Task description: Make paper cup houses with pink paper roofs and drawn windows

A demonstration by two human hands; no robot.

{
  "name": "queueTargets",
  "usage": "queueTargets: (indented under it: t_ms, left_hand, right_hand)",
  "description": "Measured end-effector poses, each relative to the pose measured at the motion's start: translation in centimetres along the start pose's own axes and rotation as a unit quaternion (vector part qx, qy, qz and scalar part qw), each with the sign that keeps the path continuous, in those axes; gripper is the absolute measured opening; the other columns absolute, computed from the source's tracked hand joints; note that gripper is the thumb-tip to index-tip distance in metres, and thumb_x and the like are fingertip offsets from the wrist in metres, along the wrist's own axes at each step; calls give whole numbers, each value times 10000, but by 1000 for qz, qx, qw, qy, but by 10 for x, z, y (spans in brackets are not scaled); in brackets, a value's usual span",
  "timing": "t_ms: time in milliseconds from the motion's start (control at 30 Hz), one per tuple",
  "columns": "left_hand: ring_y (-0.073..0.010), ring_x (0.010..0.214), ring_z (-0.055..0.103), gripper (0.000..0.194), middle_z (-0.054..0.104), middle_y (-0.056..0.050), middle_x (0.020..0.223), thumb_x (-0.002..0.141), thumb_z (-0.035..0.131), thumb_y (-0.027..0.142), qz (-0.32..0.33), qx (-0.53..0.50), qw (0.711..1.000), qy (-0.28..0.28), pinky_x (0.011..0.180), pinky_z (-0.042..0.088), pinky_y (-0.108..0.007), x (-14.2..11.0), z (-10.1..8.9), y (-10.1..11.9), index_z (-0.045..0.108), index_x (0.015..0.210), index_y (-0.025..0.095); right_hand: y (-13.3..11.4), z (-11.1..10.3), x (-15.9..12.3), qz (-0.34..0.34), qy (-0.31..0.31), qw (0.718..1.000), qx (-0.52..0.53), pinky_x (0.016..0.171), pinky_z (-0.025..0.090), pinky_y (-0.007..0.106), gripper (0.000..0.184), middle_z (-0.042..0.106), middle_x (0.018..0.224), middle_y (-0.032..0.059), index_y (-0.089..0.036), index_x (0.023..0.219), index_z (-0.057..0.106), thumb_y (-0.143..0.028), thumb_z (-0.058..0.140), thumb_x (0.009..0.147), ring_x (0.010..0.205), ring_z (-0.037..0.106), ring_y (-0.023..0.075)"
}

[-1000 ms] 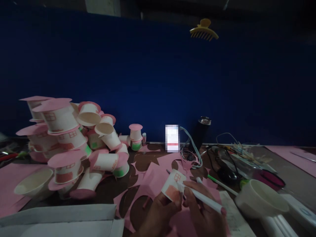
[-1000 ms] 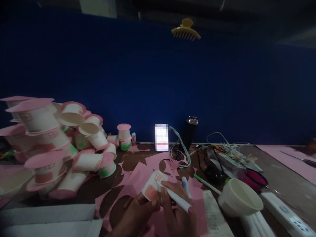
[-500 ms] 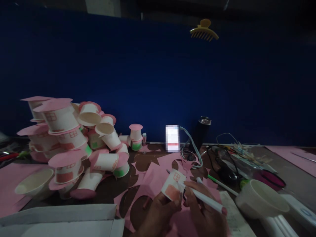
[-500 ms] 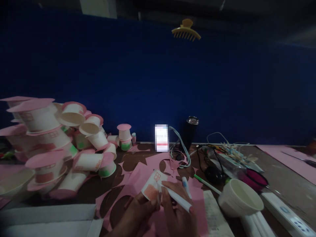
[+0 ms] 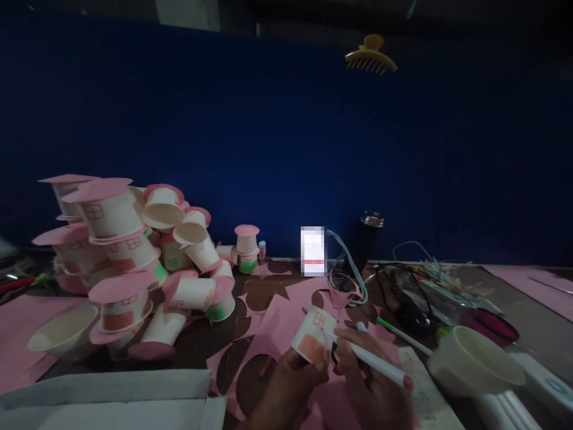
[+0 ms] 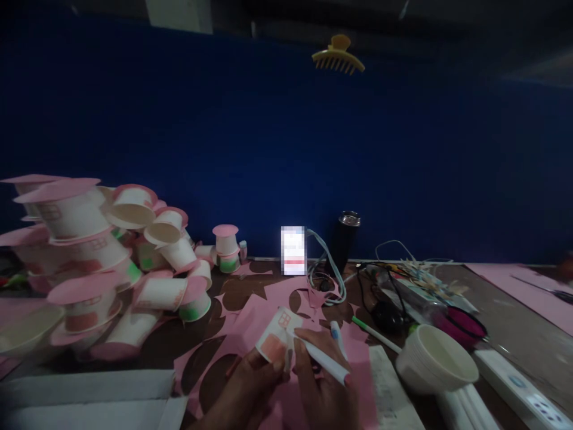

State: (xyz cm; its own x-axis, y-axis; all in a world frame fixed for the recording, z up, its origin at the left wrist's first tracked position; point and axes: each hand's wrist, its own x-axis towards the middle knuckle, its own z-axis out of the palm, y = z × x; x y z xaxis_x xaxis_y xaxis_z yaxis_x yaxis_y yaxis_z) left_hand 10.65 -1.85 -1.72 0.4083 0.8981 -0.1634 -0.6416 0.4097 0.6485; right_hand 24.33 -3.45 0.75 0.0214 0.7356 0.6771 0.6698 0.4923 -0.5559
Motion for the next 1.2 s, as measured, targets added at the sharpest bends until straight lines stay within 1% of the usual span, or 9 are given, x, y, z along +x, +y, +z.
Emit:
queueTargets:
  t_ms: [167,333,467,567,667,767,900,1067,1200]
  left_hand:
    - [-137,734,523,372,634,-42,784,558,862,282,-1,-8,1000,-1,739,389,-269,-3,3,3,736,871,126]
    - [-171,794,553,405,667,-67,826,584,844,293,3,13,1000,-11,771,399,-287,-2,4,5,730,939,135]
    - [-193,816,574,385,688,-84,848,615,820,291,13,34,999,-5,796,407,-309,-2,2,4,732,953,130]
    - [-197,806,585,409,690,-86,847,598,830,294,3,26,1000,-7,816,410,-323,-2,2,4,733,961,133]
    - [-209,834,594,444,695,-94,875,595,832,304,8,13,1000,-26,843,408,-336,-3,4,5,729,994,140]
    - [-212,840,601,403,700,-91,857,602,827,294,17,12,999,-27,848,409,-330,-4,7,7,738,964,142]
    - [-191,795,591,369,689,-70,802,592,838,291,5,24,1000,-16,830,415,-315,-5,10,9,749,919,143]
    - [-195,817,583,399,691,-85,842,599,838,316,8,26,999,-20,857,407,-329,-6,10,10,746,942,135]
    - [-191,810,578,379,687,-77,834,598,837,303,12,30,999,-12,832,404,-322,-4,6,6,745,929,142]
  right_hand:
    - [1,0,-1,5,-2,1000,12,520,524,239,153,674,801,18,-223,1042,602,-236,493,935,601,660,142]
    - [4,1,-4,13,5,1000,19,507,546,229,181,688,874,35,-214,1079,602,-240,503,930,560,662,127]
    - [4,0,-3,38,20,999,31,508,564,216,186,680,849,28,-210,1078,610,-249,501,933,537,663,120]
    - [3,0,0,30,19,999,25,497,565,206,180,678,810,25,-204,1057,621,-255,502,932,541,671,123]
    - [2,0,0,27,24,999,17,481,558,201,177,684,834,40,-193,1036,629,-262,505,930,527,665,117]
    - [3,1,-2,33,22,999,21,486,563,211,183,690,860,46,-193,1042,629,-270,507,930,528,668,123]
    - [4,2,-3,41,10,999,28,511,572,227,181,694,870,40,-210,1059,620,-271,505,933,549,677,131]
    - [2,1,0,21,14,999,22,535,567,232,166,688,840,28,-222,1055,609,-266,498,940,540,666,122]
    - [1,1,2,11,9,1000,13,550,566,244,169,684,798,25,-219,1057,607,-268,490,944,549,663,131]
